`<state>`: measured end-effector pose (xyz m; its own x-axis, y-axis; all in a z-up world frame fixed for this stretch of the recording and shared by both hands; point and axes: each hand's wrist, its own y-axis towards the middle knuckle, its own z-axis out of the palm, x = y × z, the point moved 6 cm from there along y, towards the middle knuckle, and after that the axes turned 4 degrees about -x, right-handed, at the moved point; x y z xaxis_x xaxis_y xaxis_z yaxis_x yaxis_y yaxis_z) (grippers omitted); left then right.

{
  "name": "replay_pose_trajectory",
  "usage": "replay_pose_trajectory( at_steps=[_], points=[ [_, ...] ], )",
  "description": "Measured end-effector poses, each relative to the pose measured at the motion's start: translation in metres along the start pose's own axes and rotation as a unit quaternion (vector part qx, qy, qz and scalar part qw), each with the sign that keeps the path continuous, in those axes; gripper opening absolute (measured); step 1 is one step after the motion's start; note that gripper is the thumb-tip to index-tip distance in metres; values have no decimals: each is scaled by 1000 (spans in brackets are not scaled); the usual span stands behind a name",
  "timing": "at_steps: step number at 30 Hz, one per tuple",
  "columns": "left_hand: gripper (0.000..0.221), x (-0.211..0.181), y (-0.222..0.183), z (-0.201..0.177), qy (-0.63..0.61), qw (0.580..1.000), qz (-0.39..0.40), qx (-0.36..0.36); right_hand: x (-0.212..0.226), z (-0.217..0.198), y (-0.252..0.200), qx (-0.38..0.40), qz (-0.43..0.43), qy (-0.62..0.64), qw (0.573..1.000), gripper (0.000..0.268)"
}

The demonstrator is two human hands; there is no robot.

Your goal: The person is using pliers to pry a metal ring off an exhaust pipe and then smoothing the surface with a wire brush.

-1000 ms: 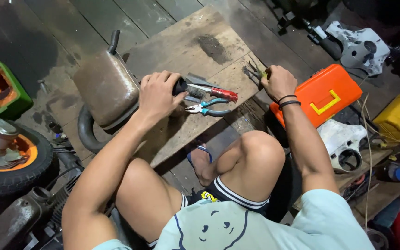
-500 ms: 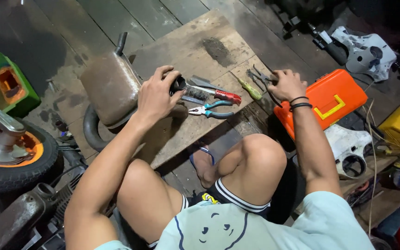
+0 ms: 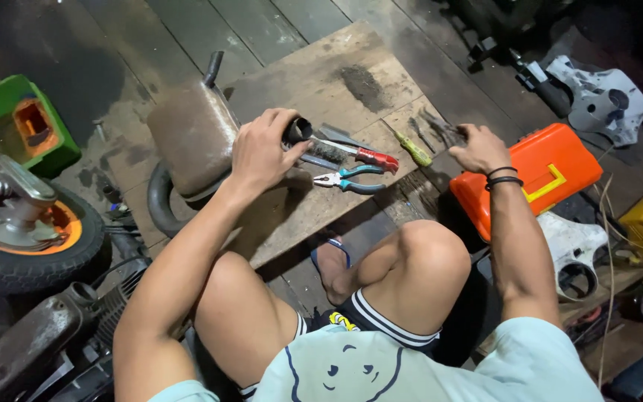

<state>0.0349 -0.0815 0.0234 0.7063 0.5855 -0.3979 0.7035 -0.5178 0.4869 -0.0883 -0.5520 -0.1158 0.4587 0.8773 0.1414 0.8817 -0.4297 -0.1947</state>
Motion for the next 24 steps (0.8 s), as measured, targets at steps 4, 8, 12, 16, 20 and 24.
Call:
replay_pose_trajectory(
  at_steps=[4,8,12,16,20,24],
  points=[
    [48,0,1,-11,-8,1000,-12,-22,-6,-19,9,-64,3,0,998,61],
    [48,6,0,-20,-25,998,-16,-60,54,-78,-8,-214,-59,85,971,49],
    [47,6,-1,-32,-66,993,-24,-96,180,-158,-69,-311,-249,159,903,39],
    [46,-3,0,-60,-106,989,-47,-89,276,-202,-122,-362,-366,95,852,43],
    [48,19,-9,-58,-109,985,-52,-127,316,-183,-134,-427,-416,19,803,47],
    [52,37,-17,-67,-144,972,-51,-177,331,-164,-143,-484,-428,-36,763,49]
  ],
)
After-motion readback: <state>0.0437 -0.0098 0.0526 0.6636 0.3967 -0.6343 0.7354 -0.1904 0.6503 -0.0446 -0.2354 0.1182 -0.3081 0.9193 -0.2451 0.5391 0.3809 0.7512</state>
